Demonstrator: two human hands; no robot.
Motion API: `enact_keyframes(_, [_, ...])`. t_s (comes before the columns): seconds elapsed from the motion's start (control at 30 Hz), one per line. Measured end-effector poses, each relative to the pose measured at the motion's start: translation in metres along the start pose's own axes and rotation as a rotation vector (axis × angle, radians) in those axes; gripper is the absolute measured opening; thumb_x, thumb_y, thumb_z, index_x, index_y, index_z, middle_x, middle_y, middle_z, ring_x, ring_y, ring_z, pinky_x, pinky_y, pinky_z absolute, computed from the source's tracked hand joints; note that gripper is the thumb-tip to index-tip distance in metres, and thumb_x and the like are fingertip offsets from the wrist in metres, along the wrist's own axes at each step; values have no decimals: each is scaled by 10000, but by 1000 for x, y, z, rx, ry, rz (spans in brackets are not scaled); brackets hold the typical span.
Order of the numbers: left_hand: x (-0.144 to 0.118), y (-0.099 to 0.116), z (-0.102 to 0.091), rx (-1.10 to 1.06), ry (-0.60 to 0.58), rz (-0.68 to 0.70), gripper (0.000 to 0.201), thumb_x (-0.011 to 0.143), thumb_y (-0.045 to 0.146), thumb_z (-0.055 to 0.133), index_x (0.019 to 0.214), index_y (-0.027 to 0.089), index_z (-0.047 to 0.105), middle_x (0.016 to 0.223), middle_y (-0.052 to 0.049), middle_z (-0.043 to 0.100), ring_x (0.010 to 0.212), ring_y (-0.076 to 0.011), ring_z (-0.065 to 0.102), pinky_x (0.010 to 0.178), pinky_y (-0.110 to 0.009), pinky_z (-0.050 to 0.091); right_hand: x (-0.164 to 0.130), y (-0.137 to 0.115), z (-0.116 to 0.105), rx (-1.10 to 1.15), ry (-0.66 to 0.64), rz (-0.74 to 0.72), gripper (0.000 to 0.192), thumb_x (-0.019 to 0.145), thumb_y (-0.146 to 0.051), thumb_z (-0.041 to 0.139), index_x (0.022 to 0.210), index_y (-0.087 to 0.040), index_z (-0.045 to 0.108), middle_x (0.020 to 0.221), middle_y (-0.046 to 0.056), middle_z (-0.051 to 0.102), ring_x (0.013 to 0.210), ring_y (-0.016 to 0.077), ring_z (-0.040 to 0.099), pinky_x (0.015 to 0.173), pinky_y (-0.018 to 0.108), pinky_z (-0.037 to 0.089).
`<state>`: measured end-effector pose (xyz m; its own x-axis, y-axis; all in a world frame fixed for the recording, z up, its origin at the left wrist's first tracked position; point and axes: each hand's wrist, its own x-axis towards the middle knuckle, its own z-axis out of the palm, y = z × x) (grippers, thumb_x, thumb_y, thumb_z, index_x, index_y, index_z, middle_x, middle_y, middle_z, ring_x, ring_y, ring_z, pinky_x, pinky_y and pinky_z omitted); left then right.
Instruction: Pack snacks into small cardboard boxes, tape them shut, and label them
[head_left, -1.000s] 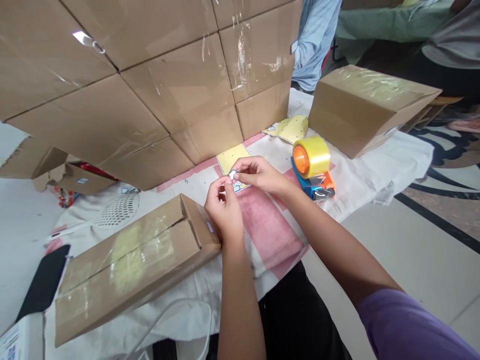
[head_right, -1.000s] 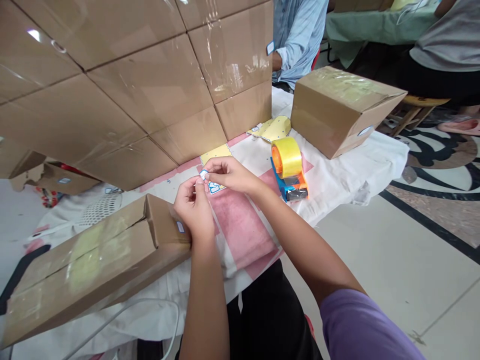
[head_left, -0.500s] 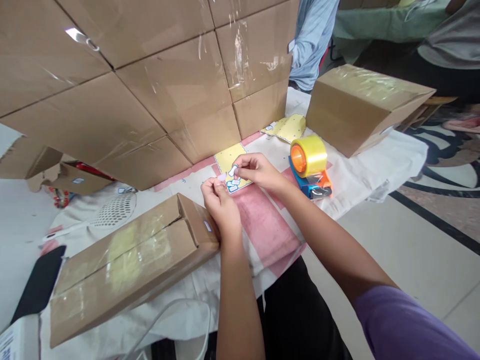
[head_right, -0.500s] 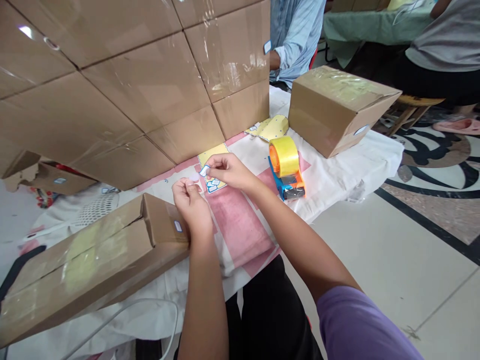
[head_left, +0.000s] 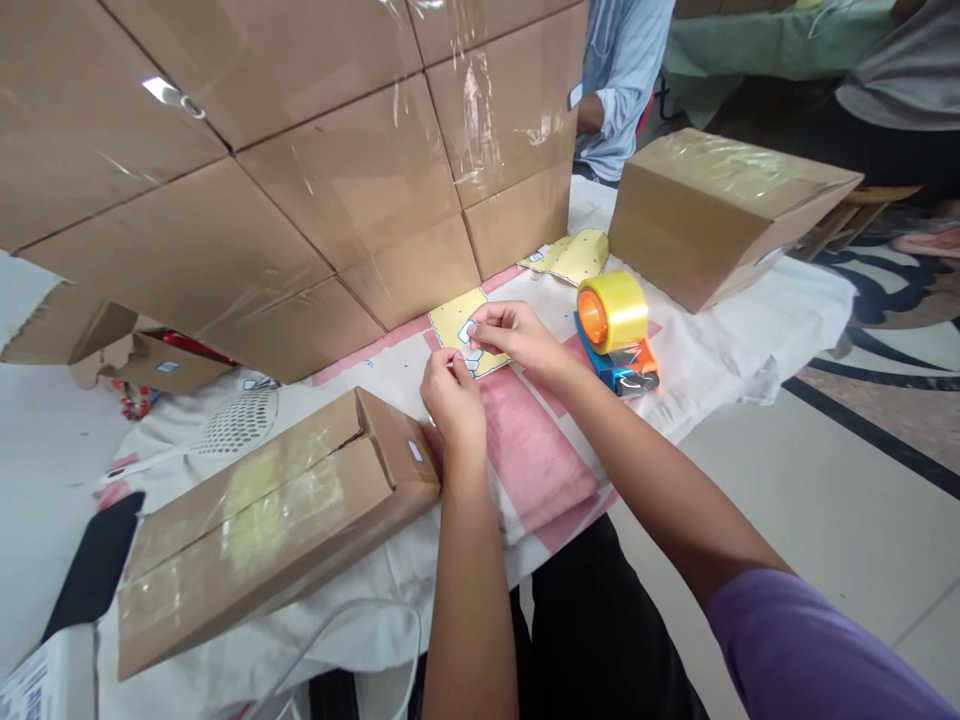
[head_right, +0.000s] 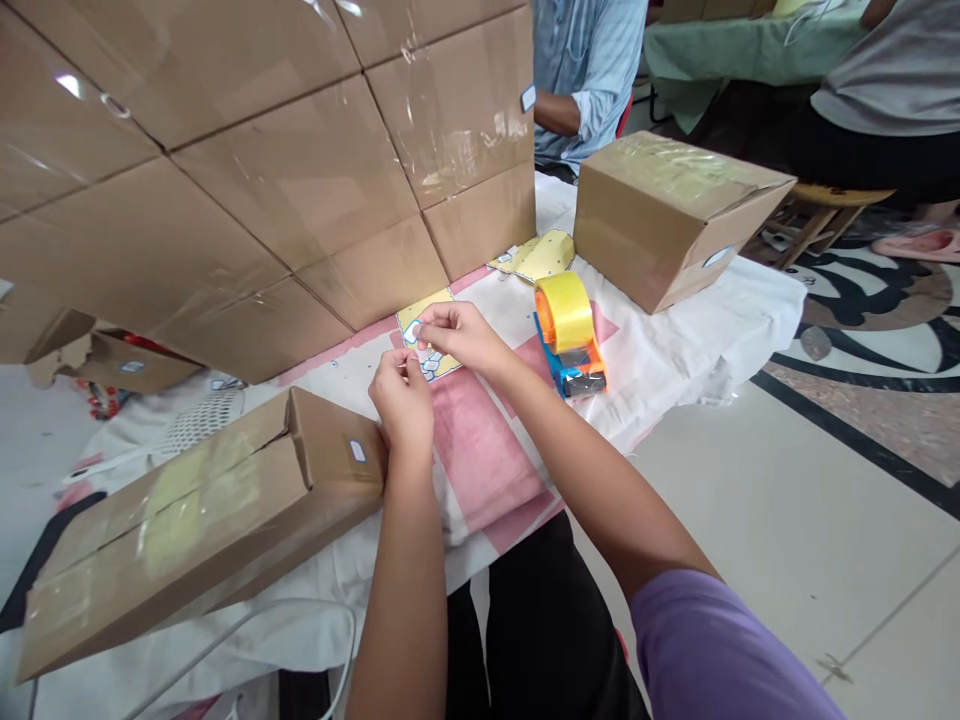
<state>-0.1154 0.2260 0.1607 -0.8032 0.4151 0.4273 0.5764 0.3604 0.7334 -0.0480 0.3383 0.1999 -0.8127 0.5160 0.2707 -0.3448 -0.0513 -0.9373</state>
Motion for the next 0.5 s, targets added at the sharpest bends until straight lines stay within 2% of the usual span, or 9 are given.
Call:
enact_keyframes(0.2, [2,-3,1,160,-33,10,145,930,173,513,959,185,654,991,-75,689,917,-216,633,848,-339,462,2,3,-2,14,26,7,135,752,-241,691,690,-140,627,577,-22,609,489,51,390,457,193,272])
enact_keyframes(0.33, [-4,0,-1,321,-152,-20,161,895,200,566,943,215,719,1103,-103,666,1082,-292,595,891,-423,444,5,5,-4,31,43,25,130,763,-227,679,686,-136,628,576,-22,605,479,49,388,452,189,266])
enact_keyframes(0.5, [-7,-1,-4,279,-149,-58,192,898,251,562,844,198,739,1109,-137,665,1114,-337,573,924,-491,425,3,4,-6,28,66,40,180,825,-220,635,670,-132,616,585,-11,592,484,49,380,455,185,260])
